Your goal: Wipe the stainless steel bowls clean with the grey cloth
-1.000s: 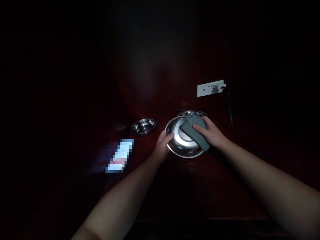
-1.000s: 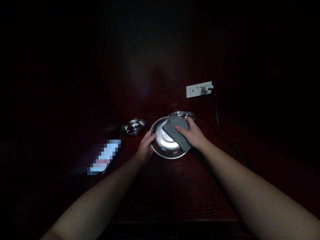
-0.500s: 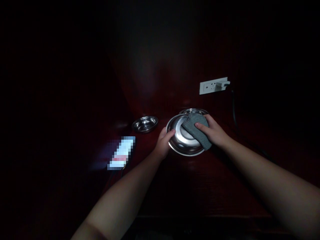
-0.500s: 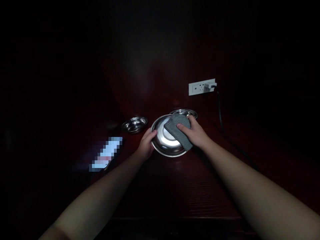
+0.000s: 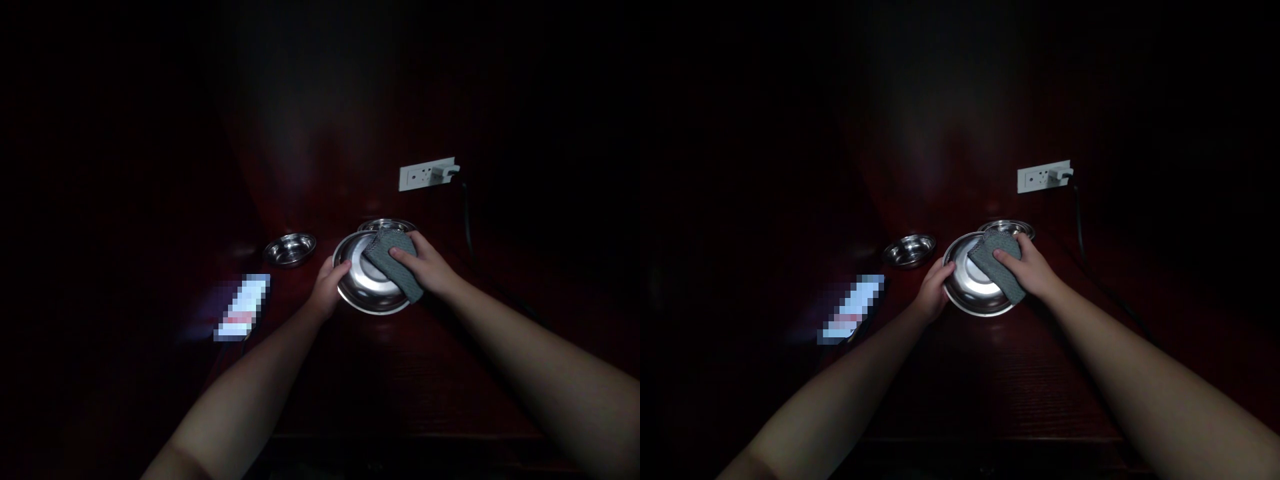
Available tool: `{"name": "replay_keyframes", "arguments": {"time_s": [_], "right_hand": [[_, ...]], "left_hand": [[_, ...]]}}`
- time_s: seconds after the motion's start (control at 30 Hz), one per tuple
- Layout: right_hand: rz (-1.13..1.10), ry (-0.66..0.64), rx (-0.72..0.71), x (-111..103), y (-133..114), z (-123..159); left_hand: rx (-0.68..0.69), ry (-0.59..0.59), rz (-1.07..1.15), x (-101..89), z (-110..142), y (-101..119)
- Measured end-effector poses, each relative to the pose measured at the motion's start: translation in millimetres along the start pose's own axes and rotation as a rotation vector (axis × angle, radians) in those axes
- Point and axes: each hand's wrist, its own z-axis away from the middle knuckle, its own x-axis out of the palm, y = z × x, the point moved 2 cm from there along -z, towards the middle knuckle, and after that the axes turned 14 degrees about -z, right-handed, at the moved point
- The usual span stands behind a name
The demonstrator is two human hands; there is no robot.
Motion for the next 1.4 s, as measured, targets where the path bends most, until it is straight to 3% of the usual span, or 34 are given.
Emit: {"name": "replay_keyframes", "arguments": {"time_s": [0.73, 1.4], "right_hand": [[-0.007, 0.002, -0.027, -1.0, -3.6, 0.8], [-0.021, 0.006, -0.045, -2.0, -2.3, 0.5]], "left_hand": [[-0.080, 0.012, -0.002, 4.4, 4.7, 4.2], [-0.041, -0.014, -0.031, 0.0, 0.7, -0.1]]}}
